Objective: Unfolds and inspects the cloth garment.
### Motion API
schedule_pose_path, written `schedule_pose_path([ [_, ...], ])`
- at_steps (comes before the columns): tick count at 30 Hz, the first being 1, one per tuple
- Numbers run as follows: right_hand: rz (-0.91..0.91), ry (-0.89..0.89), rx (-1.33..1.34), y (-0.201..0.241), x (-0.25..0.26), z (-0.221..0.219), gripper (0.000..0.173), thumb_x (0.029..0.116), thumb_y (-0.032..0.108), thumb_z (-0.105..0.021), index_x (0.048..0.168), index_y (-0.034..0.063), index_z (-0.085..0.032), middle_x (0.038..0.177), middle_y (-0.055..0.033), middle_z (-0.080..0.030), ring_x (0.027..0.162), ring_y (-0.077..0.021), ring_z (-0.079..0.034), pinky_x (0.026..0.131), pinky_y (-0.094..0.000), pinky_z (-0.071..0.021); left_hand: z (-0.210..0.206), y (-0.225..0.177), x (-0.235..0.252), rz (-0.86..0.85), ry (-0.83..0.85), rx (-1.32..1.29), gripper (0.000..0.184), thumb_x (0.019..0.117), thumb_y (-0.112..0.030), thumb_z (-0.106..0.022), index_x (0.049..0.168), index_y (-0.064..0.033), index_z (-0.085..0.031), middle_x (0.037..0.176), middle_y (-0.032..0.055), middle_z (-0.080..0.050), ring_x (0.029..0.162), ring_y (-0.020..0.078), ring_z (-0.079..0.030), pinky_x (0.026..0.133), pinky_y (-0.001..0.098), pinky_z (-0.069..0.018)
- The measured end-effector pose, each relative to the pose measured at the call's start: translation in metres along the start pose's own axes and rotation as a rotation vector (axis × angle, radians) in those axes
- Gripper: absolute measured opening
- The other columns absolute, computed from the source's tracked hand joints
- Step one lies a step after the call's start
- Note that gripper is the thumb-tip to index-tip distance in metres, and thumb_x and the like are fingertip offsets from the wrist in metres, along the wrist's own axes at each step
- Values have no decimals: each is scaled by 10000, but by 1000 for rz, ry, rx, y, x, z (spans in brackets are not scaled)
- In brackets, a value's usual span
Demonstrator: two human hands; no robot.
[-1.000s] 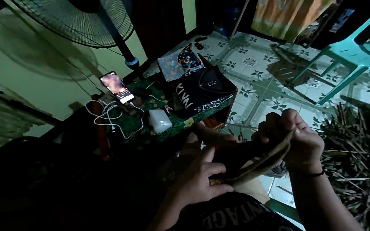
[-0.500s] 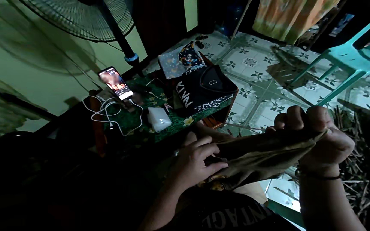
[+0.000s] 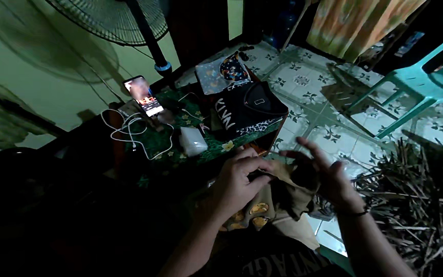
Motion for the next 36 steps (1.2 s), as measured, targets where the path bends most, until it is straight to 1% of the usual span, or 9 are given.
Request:
schedule_pose_path([
  [3, -36, 120, -125, -16, 1, -44, 1158, 754, 651, -798, 1616, 125, -232, 1484, -52, -538, 1261, -147, -593, 1033, -350, -542, -13, -4, 4, 4, 40, 80, 92, 908, -102, -716, 981, -115, -771, 945, -8, -666, 865, 49, -635, 768, 228, -567],
  [6, -56, -13, -189, -12, 0, -53, 446, 880, 222, -792, 1262, 42, -651, 1155, -10, -709, 1038, -74, -677, 924, -289, -586, -19, -5, 6, -35, 55, 148, 126, 927, -129, -718, 1045, -99, -751, 987, 31, -692, 904, 96, -664, 817, 284, -578],
  [8, -78, -88, -127, -2, 0, -40, 83, 943, 106, -677, 1003, 101, -734, 928, 56, -727, 828, -23, -675, 773, -241, -589, -16, -2, 10, -23, 63, 140, 266, 901, -170, -769, 1149, -98, -709, 1061, 47, -707, 972, 130, -684, 851, 343, -593],
  [12, 51, 16, -93, 31, 4, -24, 94, 970, 232, -673, 951, 221, -764, 875, 138, -721, 787, 45, -648, 734, -179, -563, -12, 6, 20, 37, 186, -95, 553, 829, -235, -848, 1318, -97, -630, 1156, 49, -677, 1037, 106, -643, 902, 308, -562],
  [24, 242, 66, -276, 135, 28, -11, 184, 969, 421, -666, 1044, 295, -777, 936, 147, -744, 794, 45, -673, 693, -159, -579, 10, 23, 25, 116, 391, -148, 278, 890, -318, -783, 1079, -120, -732, 955, -65, -724, 904, -29, -661, 830, 230, -571],
  [27, 309, 36, -316, 167, 34, -9, 216, 971, 449, -654, 1040, 283, -773, 937, 144, -741, 742, 41, -658, 628, -146, -560, 10, 27, 27, 99, 425, -144, 209, 887, -224, -766, 1047, -95, -727, 935, -43, -716, 885, -17, -656, 818, 234, -568],
  [29, 377, 32, -314, 186, 35, -2, 243, 1001, 418, -619, 1082, 235, -757, 1016, 102, -744, 834, -12, -687, 727, -191, -589, 14, 28, 30, 132, 443, -124, 169, 885, -128, -748, 1043, -72, -726, 917, -6, -702, 855, 24, -643, 790, 252, -553],
  [31, 416, 27, -278, 194, 34, 17, 262, 1031, 377, -578, 1137, 183, -719, 1069, 51, -740, 938, -75, -707, 835, -258, -603, 24, 32, 32, 145, 375, -148, 152, 890, -57, -721, 1042, -53, -727, 914, 6, -699, 841, 34, -641, 780, 244, -553],
  [36, 411, -112, -358, 208, 50, 63, 227, 1077, 292, -512, 1025, 216, -719, 901, 122, -706, 803, 7, -675, 719, -191, -587, 76, 26, 47, 26, 49, -429, 63, 915, -82, -704, 972, -78, -729, 856, -61, -730, 768, 1, -676, 720, 207, -590],
])
Point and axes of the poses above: each hand's wrist, its own x-axis towards the middle knuckle, its own z-axis out of the back of the hand, y = z × x, the point moved 6 cm from there along x, towards the middle knuckle
